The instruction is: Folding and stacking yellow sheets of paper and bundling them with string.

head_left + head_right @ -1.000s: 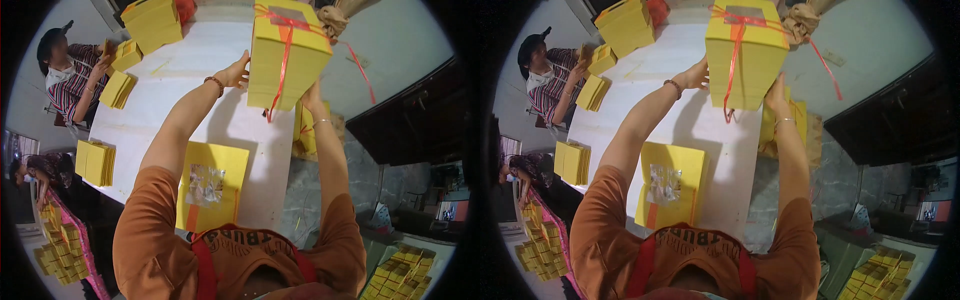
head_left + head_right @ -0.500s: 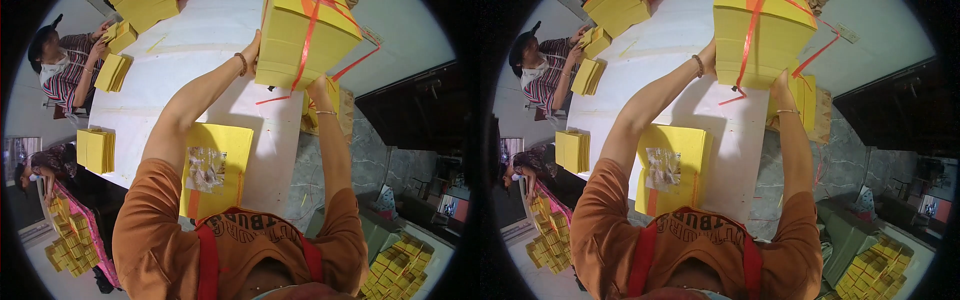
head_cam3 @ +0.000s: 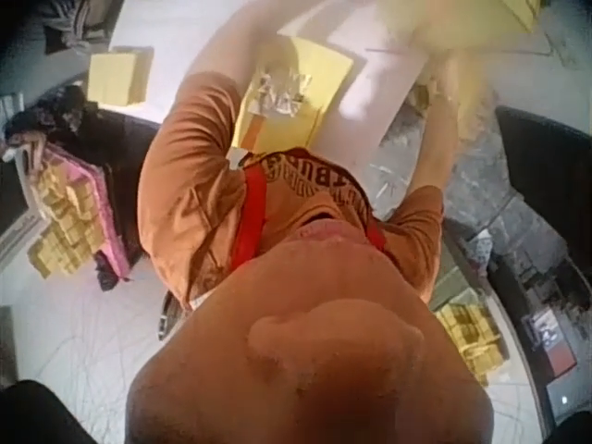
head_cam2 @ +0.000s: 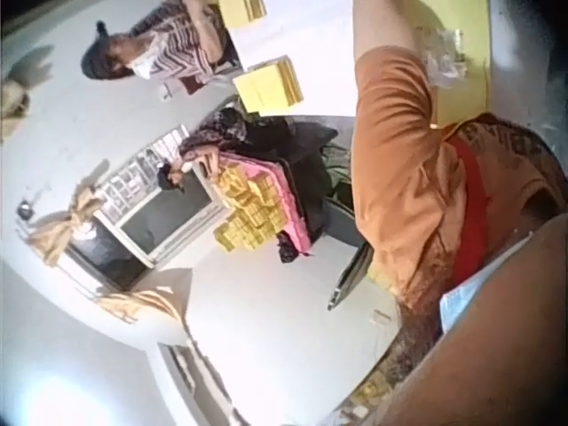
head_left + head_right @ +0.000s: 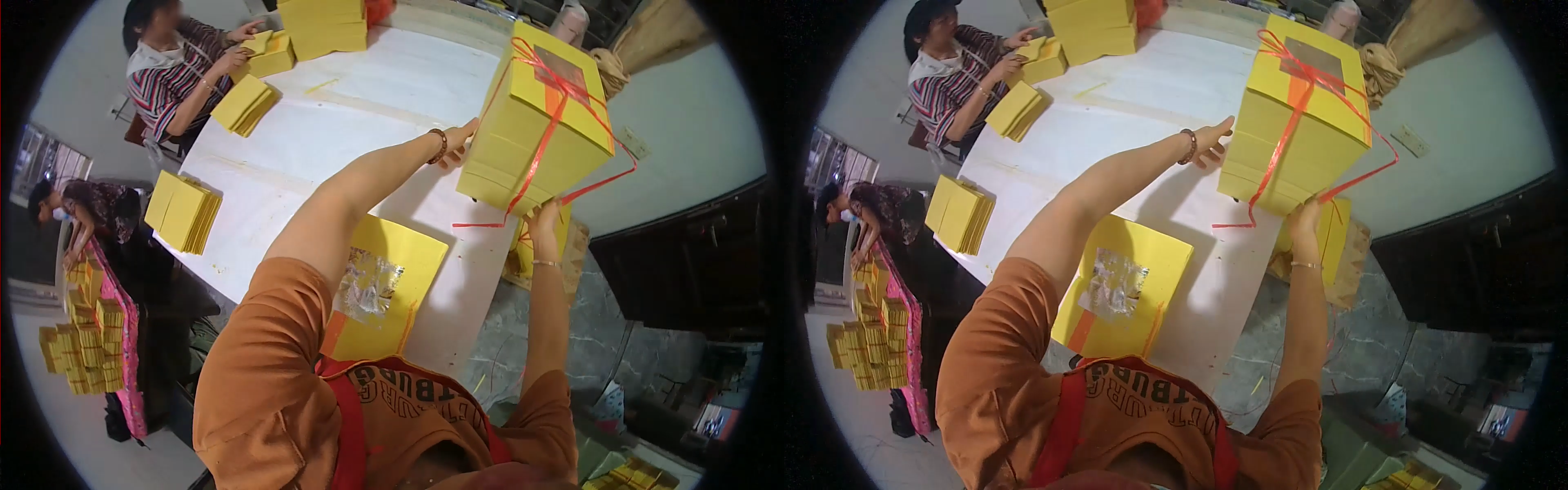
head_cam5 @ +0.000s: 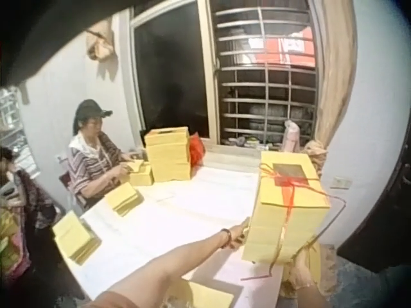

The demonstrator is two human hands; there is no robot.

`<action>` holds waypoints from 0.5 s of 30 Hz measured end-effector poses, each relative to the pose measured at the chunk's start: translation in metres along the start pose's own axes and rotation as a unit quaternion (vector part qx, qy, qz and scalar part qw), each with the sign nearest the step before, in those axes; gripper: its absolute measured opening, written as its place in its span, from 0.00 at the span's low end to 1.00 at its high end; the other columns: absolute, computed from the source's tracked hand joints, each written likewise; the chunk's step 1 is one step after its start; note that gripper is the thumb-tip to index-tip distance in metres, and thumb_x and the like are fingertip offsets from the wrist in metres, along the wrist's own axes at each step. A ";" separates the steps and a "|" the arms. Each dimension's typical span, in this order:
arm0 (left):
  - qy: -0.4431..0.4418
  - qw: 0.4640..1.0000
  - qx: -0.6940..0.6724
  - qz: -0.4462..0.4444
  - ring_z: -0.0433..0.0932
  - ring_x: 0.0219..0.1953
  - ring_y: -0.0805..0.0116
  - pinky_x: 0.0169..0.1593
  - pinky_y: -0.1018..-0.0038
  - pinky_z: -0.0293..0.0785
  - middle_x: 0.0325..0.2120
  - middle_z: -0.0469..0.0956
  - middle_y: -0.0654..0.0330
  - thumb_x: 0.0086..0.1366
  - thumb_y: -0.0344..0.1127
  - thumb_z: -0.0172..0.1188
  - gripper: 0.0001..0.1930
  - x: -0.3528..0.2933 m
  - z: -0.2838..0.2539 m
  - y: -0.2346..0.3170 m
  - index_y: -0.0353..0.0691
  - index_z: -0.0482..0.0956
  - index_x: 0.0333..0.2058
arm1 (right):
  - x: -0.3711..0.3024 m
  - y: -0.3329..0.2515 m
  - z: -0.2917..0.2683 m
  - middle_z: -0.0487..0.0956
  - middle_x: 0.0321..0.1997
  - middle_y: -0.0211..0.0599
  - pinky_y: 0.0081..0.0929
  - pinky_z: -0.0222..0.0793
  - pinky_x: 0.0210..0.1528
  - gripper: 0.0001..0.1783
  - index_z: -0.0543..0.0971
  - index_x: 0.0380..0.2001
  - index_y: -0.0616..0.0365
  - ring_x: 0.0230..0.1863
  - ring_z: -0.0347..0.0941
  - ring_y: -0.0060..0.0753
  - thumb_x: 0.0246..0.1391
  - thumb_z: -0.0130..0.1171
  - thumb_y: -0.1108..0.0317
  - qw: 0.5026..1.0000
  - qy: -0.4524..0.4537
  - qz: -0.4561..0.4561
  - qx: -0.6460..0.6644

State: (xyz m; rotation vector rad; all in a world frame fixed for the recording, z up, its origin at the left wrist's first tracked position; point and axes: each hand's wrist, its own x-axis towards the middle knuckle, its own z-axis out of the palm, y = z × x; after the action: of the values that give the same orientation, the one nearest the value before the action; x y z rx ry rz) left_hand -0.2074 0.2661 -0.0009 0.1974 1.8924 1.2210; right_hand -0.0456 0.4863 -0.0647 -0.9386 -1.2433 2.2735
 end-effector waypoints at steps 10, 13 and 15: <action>0.044 0.980 -0.156 0.117 0.75 0.45 0.65 0.46 0.66 0.70 0.45 0.75 0.60 0.62 0.67 0.40 0.33 -0.150 -0.110 -0.028 0.50 0.66 0.56 | -0.240 -0.158 0.025 0.71 0.38 0.31 0.31 0.58 0.41 0.16 0.69 0.49 0.56 0.38 0.63 0.27 0.58 0.50 0.70 0.820 -0.213 -0.514 0.132; 0.099 0.962 -0.198 0.160 0.76 0.44 0.67 0.45 0.68 0.71 0.45 0.75 0.59 0.65 0.63 0.38 0.31 -0.209 -0.112 -0.058 0.44 0.65 0.55 | -0.338 -0.176 0.074 0.69 0.32 0.12 0.26 0.49 0.39 0.10 0.75 0.36 0.33 0.38 0.55 0.17 0.55 0.53 0.68 0.741 -0.493 -0.450 0.067; 0.096 0.958 -0.203 0.178 0.76 0.43 0.69 0.45 0.70 0.71 0.44 0.75 0.60 0.66 0.63 0.37 0.31 -0.236 -0.102 -0.082 0.44 0.65 0.55 | -0.363 -0.165 0.073 0.68 0.30 0.12 0.25 0.49 0.39 0.09 0.75 0.35 0.33 0.36 0.55 0.16 0.56 0.52 0.67 0.757 -0.497 -0.418 0.078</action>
State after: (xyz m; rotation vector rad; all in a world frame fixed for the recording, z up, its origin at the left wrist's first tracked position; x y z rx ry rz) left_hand -0.1093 0.0293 0.0837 0.2084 1.7658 1.9055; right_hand 0.1606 0.3112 0.2377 0.9317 -1.3524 1.9568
